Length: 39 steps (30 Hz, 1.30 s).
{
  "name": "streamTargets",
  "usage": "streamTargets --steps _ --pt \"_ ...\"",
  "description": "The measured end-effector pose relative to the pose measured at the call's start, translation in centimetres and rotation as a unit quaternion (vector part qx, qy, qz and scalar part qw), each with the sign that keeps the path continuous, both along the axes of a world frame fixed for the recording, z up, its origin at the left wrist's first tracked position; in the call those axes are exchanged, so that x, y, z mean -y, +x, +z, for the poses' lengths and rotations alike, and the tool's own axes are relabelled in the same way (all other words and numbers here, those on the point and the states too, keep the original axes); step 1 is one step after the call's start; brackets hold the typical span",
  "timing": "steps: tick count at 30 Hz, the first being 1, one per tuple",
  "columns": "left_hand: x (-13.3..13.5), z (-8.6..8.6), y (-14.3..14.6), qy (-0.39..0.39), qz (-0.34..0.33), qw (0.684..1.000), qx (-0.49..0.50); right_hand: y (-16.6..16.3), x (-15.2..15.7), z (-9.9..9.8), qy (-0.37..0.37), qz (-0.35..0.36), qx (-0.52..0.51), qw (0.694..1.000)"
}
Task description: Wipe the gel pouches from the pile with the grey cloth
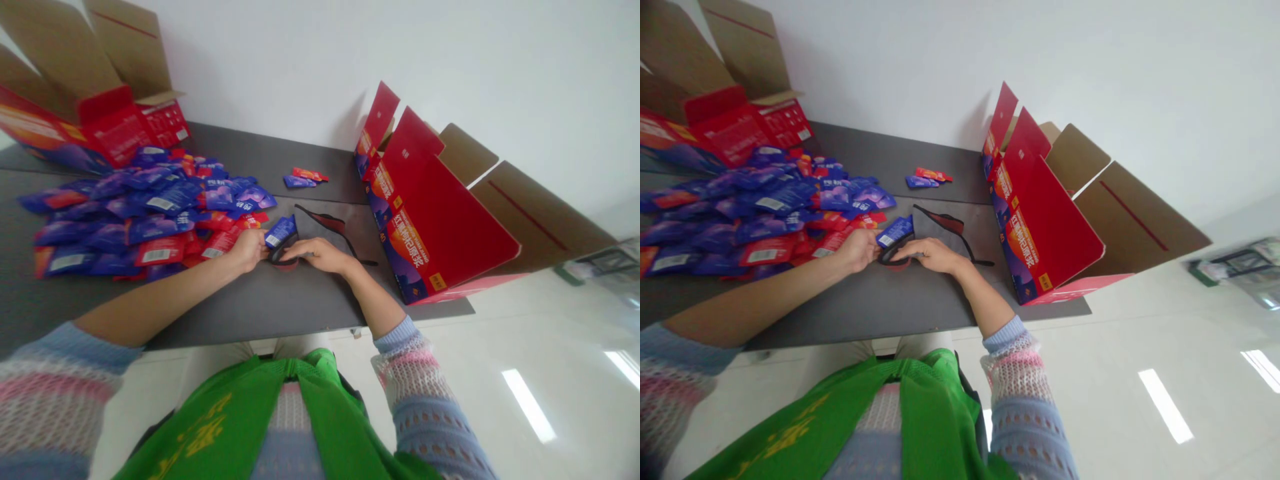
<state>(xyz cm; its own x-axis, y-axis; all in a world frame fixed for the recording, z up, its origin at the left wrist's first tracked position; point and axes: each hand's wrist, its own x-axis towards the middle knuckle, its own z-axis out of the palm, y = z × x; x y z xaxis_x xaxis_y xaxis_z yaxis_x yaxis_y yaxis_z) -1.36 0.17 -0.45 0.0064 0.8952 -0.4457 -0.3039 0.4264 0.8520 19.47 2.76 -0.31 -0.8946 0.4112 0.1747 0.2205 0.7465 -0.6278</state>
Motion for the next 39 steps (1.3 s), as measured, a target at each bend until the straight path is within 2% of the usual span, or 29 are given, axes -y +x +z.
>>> streamTargets --steps 2,6,9,11,14,18,21,24,28,33,36,39 --pt "-0.3 -0.3 -0.3 -0.011 -0.01 1.0 -0.013 0.8 0.0 0.6 0.036 -0.037 0.053 0.997" --pt "-0.8 -1.0 -0.7 -0.009 -0.031 0.999 -0.04 2.4 -0.4 1.8 0.126 -0.171 0.129 0.969" --pt "-0.8 -1.3 -0.9 -0.001 -0.037 0.998 -0.047 3.4 -0.7 2.6 0.162 -0.262 0.126 0.943" --pt "-0.8 -1.2 -1.0 0.003 -0.045 0.998 -0.046 3.6 -0.6 3.0 0.179 -0.292 0.099 0.934" --pt "-0.9 -0.9 -1.4 -0.004 -0.083 0.996 -0.034 3.0 0.0 3.1 0.197 -0.267 0.049 0.942" --pt "-1.1 -0.6 -1.7 -0.027 -0.136 0.99 -0.014 0.3 1.4 1.7 0.172 -0.171 0.023 0.97" --pt "-1.4 -0.7 -1.7 -0.038 -0.116 0.993 -0.006 -1.5 2.0 0.2 0.131 -0.1 0.049 0.985" --pt "-1.6 -0.9 -1.9 -0.045 -0.117 0.992 0.004 -1.9 1.7 -0.4 0.107 -0.083 0.066 0.989" --pt "-1.6 -0.8 -2.3 -0.045 -0.159 0.986 0.017 -0.4 0.9 0.4 0.111 -0.132 0.108 0.979" --pt "-1.6 -0.5 -2.4 -0.051 -0.139 0.989 0.024 1.7 -0.3 0.7 0.138 -0.244 0.193 0.94" --pt "-1.5 -0.4 -2.2 -0.057 -0.137 0.989 0.021 2.2 -1.0 0.2 0.149 -0.3 0.195 0.922" --pt "-1.6 -0.3 -2.2 -0.059 -0.148 0.987 0.013 2.1 -1.2 -0.1 0.151 -0.338 0.151 0.916"
